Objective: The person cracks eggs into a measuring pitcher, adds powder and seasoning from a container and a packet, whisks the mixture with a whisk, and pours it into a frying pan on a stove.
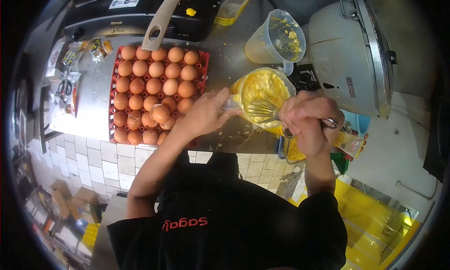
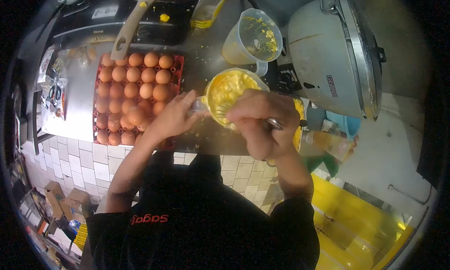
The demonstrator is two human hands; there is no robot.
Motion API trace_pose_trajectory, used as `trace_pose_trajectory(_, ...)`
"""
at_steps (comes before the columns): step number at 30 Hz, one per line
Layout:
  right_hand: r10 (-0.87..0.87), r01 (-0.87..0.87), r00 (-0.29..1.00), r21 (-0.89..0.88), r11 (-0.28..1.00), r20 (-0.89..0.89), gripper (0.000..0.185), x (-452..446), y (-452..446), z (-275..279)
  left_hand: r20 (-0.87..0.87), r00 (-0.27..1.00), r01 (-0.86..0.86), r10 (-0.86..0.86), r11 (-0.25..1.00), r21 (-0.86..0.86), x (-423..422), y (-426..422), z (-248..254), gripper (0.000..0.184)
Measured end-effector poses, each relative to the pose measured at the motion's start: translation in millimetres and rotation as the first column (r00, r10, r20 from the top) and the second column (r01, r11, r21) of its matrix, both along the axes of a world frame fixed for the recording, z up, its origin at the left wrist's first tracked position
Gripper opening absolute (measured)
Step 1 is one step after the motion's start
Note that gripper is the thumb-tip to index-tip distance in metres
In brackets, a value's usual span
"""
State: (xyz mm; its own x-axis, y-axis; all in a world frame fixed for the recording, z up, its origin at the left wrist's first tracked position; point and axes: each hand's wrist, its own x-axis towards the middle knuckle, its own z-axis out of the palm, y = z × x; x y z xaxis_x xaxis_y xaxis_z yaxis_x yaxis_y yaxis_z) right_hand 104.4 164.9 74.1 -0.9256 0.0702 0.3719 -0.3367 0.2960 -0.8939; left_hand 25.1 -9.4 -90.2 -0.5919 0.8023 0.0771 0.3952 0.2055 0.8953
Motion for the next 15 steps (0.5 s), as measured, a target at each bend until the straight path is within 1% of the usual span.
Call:
trace_pose_trajectory(4,-0.041,0.042,0.998,-0.020,0.999,0.043,0.013,10.6,28.3,-6.7,-0.005,1.000,-0.008,0.008,0.999,-0.042,1.4,1.3,0.4,0.045)
trace_pose_trajectory(7,-0.106,0.111,0.994,-0.163,0.980,0.036,0.015,4.6,40.0,-5.3,0.022,1.000,-0.012,0.014,0.998,-0.065,0.9,1.3,-0.2,0.045)
trace_pose_trajectory(8,-0.101,0.101,0.995,-0.174,0.980,0.006,0.015,1.0,44.8,-5.5,0.026,1.000,-0.013,0.014,0.998,-0.064,1.0,1.3,-0.9,0.044)
trace_pose_trajectory(11,-0.189,0.171,0.980,-0.219,0.961,-0.063,0.014,-12.0,54.9,-7.2,0.038,0.999,-0.011,0.013,0.998,-0.054,1.1,2.5,0.5,0.044)
trace_pose_trajectory(12,-0.167,0.154,0.980,-0.117,0.981,-0.107,0.012,-17.8,62.8,-9.9,0.041,0.999,-0.010,0.012,0.999,-0.050,0.9,2.4,1.0,0.044)
trace_pose_trajectory(15,-0.216,0.178,0.968,-0.258,0.950,-0.127,0.013,-26.6,61.2,-5.6,0.023,1.000,-0.018,0.020,0.999,-0.049,1.5,2.1,-1.0,0.044)
